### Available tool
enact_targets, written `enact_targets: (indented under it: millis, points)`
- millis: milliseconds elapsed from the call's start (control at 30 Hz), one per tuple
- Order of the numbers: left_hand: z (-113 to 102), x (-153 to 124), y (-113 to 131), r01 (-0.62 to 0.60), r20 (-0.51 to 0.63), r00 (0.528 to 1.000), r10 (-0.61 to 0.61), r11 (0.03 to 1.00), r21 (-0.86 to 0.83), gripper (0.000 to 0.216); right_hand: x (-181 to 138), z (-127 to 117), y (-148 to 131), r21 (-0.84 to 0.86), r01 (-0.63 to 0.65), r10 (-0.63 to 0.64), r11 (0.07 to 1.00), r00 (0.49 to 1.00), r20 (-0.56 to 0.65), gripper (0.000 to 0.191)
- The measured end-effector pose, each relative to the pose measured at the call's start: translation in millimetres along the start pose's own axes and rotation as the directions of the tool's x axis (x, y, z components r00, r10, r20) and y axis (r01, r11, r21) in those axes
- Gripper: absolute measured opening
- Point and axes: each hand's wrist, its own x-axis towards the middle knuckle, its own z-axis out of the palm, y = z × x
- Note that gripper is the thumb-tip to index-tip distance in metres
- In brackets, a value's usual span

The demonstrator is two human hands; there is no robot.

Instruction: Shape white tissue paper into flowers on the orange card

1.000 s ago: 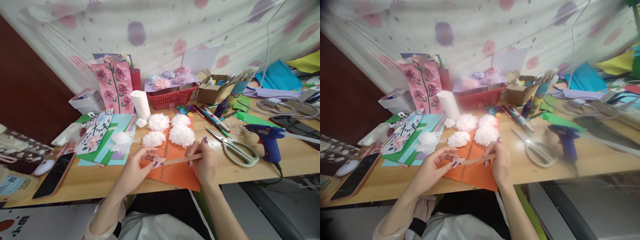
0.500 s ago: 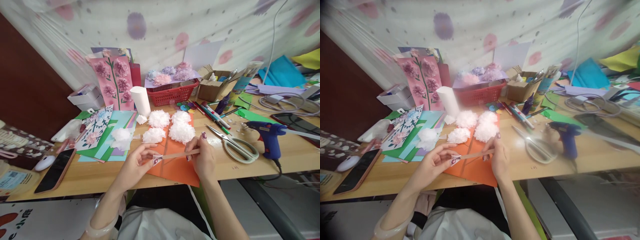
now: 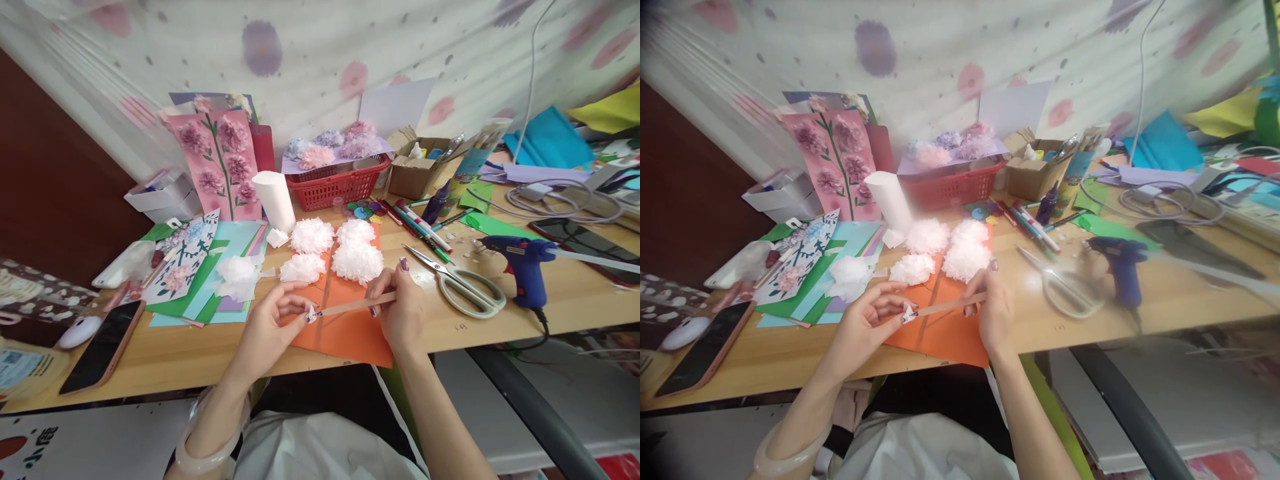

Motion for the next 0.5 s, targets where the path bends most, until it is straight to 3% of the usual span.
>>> enact_targets:
  millis: [500]
  points:
    - [-6.8, -1.1, 2.9, 0.092, 0.065, 0.994, -0.089, 0.994, -0.054, 0.038, -1.9, 5.9, -8.4, -0.051, -0.006, 0.006, 0.999, 1.0, -0.005, 0.065]
